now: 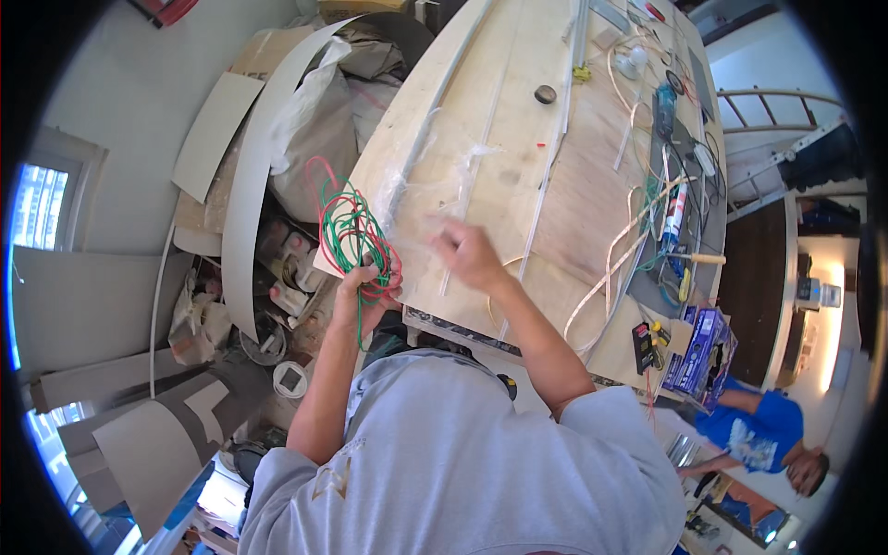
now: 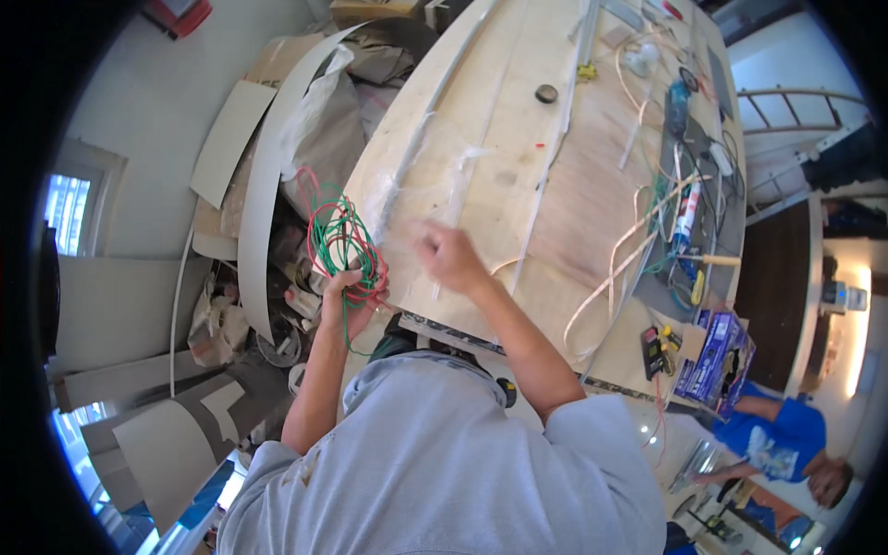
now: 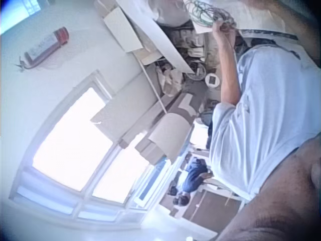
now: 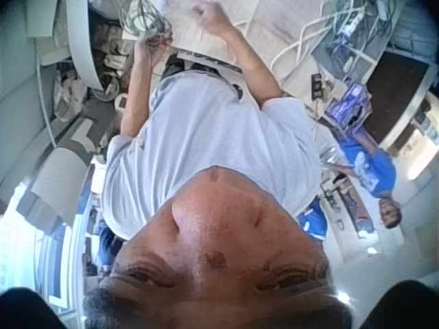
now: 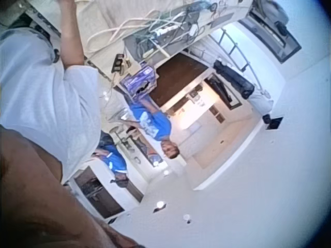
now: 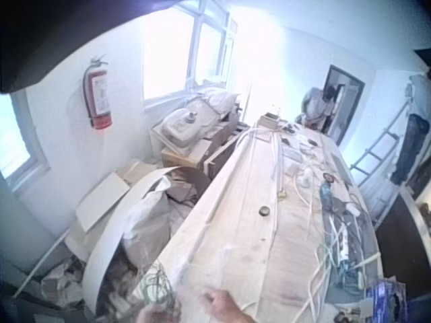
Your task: Preparing and organizing electrical wiring and conduits on a workbench.
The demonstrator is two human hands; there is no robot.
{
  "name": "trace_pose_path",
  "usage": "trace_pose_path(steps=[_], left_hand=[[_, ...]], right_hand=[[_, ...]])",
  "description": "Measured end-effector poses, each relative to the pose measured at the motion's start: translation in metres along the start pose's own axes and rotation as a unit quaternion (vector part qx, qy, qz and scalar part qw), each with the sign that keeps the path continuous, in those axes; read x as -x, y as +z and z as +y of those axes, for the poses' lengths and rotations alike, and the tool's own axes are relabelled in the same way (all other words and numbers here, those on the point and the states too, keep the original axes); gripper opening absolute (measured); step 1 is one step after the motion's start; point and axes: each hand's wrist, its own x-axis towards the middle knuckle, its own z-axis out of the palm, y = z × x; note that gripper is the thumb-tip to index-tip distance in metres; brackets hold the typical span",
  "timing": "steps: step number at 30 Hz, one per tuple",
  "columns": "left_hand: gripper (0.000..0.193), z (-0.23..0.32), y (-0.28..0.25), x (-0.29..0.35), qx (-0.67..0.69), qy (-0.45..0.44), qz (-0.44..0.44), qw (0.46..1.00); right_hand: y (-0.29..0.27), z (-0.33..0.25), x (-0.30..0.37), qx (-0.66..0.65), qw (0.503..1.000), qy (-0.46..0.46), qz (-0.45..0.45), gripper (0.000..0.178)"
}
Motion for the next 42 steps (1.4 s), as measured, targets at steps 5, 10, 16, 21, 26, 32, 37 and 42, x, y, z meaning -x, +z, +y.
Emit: trace_pose_path(steps=[5, 10, 16, 21, 26, 32, 37, 42], left_hand=[[0.054, 0.013, -0.004, 0.005, -0.004, 0.014, -0.012, 1.0], [0.065, 0.028, -0.015, 0.017, 0.01, 0.026, -0.058, 0.998], [0.065, 0.032, -0.016, 0.011, 0.003, -0.01, -0.078, 0.997], [0.07, 0.033, -0.002, 0.006, -0.018, -0.004, -0.071, 0.997], [0.07, 0.038, -0.007, -0.011, -0.026, -0.021, -0.123, 0.992], [0.056, -0.003, 0.018, -0.072, -0.162, -0.115, -0.135, 0.971], [0.039, -0.024, 0.024, -0.086, -0.2, -0.153, -0.094, 0.963], [0.041, -0.019, 0.016, -0.098, -0.225, -0.167, -0.099, 0.955]], right_hand=[[-0.02, 0.061, -0.044, 0.306, 0.951, -0.037, 0.018, 0.021], [-0.034, 0.088, -0.008, 0.266, 0.962, -0.048, 0.034, 0.015], [-0.025, 0.121, 0.027, 0.18, 0.977, -0.053, 0.104, 0.016], [-0.023, 0.108, 0.047, 0.223, 0.972, 0.047, 0.059, 0.018], [-0.001, 0.122, 0.057, 0.203, 0.977, 0.059, 0.006, 0.016], [0.017, 0.097, 0.108, 0.091, 0.995, 0.023, 0.037, 0.014], [0.031, 0.117, 0.157, -0.152, 0.952, 0.016, 0.267, 0.026], [0.013, 0.126, 0.227, -0.107, 0.924, 0.184, 0.319, 0.026]])
